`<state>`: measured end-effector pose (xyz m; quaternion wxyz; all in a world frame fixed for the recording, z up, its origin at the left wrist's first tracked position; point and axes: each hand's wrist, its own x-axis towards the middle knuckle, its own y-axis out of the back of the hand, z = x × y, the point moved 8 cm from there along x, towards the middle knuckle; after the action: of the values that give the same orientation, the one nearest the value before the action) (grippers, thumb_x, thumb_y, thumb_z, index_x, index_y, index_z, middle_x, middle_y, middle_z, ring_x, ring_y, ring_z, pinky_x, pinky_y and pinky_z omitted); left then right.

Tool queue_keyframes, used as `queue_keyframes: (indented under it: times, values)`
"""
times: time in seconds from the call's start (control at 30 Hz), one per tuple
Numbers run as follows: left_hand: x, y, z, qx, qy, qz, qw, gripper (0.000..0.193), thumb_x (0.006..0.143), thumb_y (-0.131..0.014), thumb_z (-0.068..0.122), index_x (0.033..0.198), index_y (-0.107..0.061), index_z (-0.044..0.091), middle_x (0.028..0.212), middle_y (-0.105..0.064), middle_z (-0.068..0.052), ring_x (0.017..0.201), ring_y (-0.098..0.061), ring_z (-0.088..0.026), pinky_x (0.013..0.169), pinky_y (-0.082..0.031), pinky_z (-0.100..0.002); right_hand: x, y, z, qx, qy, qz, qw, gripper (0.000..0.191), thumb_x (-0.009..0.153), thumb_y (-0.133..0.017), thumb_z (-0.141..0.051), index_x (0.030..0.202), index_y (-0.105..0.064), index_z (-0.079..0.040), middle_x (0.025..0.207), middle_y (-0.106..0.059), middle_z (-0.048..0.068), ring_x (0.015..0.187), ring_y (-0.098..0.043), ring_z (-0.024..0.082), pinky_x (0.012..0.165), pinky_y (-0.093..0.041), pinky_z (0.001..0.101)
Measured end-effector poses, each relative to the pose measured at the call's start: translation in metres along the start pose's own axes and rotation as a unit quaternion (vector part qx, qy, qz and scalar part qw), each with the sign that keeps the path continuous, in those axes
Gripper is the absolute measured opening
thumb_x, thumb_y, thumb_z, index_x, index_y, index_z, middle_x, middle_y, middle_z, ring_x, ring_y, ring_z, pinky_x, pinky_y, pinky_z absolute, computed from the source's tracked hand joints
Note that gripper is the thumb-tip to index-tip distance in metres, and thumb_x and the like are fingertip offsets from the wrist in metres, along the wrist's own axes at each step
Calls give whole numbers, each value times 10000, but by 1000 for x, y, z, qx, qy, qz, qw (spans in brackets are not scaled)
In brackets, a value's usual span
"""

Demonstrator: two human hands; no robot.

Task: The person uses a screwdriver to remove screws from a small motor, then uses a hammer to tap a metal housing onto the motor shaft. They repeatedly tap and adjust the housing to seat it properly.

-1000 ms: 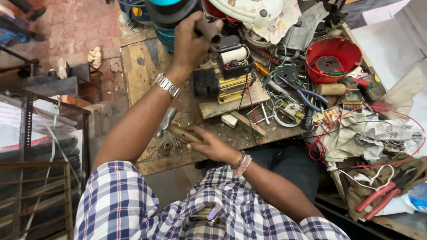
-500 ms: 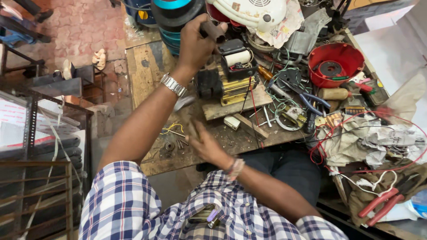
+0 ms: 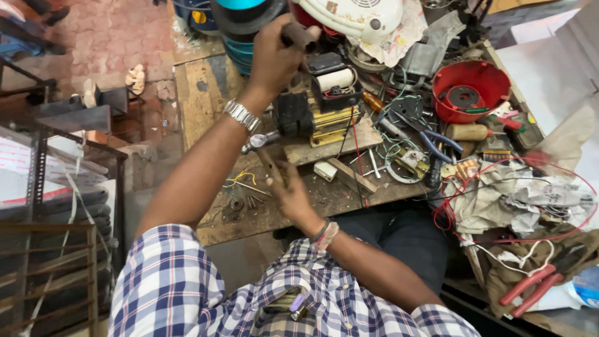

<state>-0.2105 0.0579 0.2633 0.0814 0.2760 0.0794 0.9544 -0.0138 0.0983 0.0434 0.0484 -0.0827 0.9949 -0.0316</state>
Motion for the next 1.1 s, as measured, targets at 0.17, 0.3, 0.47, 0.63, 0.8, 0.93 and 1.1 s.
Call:
queue_keyframes:
  times: [0.17,0.3,0.47,0.63,0.8,0.93,1.1]
  values:
    - [6,-3,-7,-37,50,-36,997,408,1043,-718,293,768,-579,26,655,-554,21,511,-658,-102,427,-537,-294,1,-28,-12,-89,71,-209,971,686,980,-677,-263,1549,-376,-24,1368,-623,201,1159,-652,260,925,-542,352]
    - [5,-3,-1,-59,31,-21,998,368,1028,-715,266,791,-607,6,660,-575,12,496,-640,-112,417,-524,-308,17,-7,18,82,-83,1,993,643,980,-663,-227,1543,-437,-16,1180,-633,247,795,-558,283,692,-446,441]
    - [4,-4,-3,-61,33,-17,997,366,1021,-720,240,777,-582,4,642,-568,6,486,-638,-116,414,-514,-303,8,-34,9,-112,95,-163,976,599,1015,-668,-223,1506,-409,2,1228,-626,147,972,-612,199,789,-533,355]
    - [5,-2,-9,-55,20,1,998,329,1019,-735,225,810,-595,13,678,-578,13,505,-602,-95,429,-489,-290,54,-38,16,-56,-9,-17,998,432,1058,-633,-256,1352,-550,50,993,-661,187,800,-600,206,680,-507,371]
    - [7,-5,-10,-49,24,-8,998,360,1026,-742,228,773,-589,22,650,-553,16,500,-590,-88,433,-482,-289,55,-67,-7,-32,193,-174,965,520,996,-697,-192,1388,-474,67,1272,-633,198,1147,-616,230,916,-512,380]
    - [5,-4,-3,-18,7,-8,1000,313,1036,-713,230,810,-616,37,677,-600,29,510,-624,-78,434,-510,-285,61,-48,25,-41,-1,-45,998,571,947,-669,-288,1387,-497,31,1221,-681,192,1008,-685,298,847,-567,391]
    - [6,-3,-5,-46,7,-12,999,371,1042,-727,230,780,-564,23,662,-547,26,511,-632,-98,438,-514,-299,40,-44,13,-46,46,-31,997,751,1022,-697,-307,1491,-264,90,1369,-577,216,1282,-584,331,1053,-489,420]
